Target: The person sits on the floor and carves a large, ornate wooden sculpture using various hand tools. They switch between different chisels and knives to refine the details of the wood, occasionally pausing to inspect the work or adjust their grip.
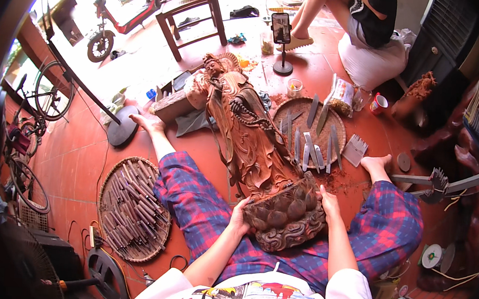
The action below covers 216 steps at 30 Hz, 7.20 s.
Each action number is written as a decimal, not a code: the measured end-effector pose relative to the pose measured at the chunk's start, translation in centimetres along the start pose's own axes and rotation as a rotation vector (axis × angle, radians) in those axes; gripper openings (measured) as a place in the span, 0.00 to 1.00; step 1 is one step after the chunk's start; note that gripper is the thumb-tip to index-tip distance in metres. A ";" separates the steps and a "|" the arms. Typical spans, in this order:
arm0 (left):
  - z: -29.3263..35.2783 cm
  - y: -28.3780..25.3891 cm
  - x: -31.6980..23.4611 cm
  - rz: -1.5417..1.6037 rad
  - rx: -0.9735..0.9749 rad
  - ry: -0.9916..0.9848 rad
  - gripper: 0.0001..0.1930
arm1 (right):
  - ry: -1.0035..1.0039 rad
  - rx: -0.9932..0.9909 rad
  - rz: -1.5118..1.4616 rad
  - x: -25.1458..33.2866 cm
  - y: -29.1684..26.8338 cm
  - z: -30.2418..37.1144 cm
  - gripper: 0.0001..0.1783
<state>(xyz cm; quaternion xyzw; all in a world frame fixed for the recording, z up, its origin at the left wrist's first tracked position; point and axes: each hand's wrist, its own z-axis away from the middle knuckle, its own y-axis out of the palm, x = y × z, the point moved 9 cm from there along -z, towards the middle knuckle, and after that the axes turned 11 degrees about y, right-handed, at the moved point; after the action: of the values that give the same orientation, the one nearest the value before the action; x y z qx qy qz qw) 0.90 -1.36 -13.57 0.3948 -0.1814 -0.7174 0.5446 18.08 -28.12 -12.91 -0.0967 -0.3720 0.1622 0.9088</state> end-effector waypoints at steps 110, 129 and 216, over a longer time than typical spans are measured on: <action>4.3 -5.8 -27.8 -1.957 -0.900 0.915 0.24 | -0.789 -0.121 0.625 11.3 11.2 15.4 0.20; 2.9 -5.5 -27.7 -2.070 -0.918 0.895 0.24 | -0.817 -0.039 0.640 12.3 11.4 15.3 0.18; 6.1 7.8 -13.3 -0.939 0.059 1.167 0.22 | -0.643 0.218 0.203 20.4 19.6 17.3 0.04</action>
<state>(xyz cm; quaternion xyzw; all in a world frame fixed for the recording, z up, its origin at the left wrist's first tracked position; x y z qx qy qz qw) 2.52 7.26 0.57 0.7614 0.3055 -0.5433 0.1782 15.13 -1.53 6.66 0.0203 -0.6082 0.3126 0.7293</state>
